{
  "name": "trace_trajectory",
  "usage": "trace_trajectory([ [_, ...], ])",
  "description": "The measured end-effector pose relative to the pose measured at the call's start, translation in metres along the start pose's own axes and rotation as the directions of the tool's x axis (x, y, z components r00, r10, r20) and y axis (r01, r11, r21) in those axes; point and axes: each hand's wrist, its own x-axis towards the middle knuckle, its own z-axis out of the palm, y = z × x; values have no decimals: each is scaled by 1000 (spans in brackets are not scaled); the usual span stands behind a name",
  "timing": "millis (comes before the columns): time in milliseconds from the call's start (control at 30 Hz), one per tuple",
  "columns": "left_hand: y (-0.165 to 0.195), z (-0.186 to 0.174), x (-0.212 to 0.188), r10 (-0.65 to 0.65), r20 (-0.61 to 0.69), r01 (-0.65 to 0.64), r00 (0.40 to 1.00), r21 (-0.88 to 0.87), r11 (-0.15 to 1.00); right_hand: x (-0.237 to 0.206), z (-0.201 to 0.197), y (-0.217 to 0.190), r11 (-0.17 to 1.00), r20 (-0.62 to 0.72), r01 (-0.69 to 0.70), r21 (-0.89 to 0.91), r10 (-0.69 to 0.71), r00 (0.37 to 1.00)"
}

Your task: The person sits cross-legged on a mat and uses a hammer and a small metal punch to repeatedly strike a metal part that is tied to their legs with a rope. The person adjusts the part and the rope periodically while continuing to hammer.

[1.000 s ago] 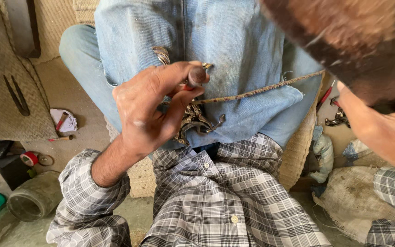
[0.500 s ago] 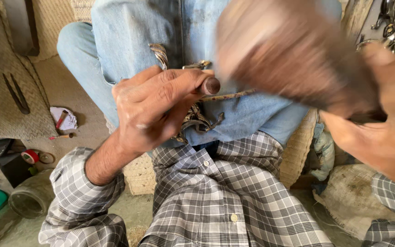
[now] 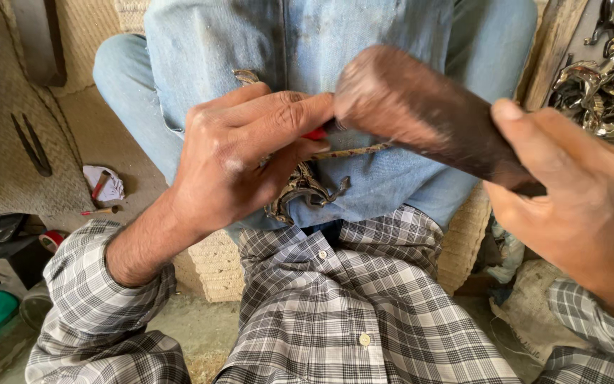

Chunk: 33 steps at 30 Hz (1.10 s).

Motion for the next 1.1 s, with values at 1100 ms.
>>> trace_trajectory([
  [1100, -10, -4, 32, 140, 241, -94, 960, -195, 976, -66, 61, -42, 981, -200, -178, 80, 191, 961],
])
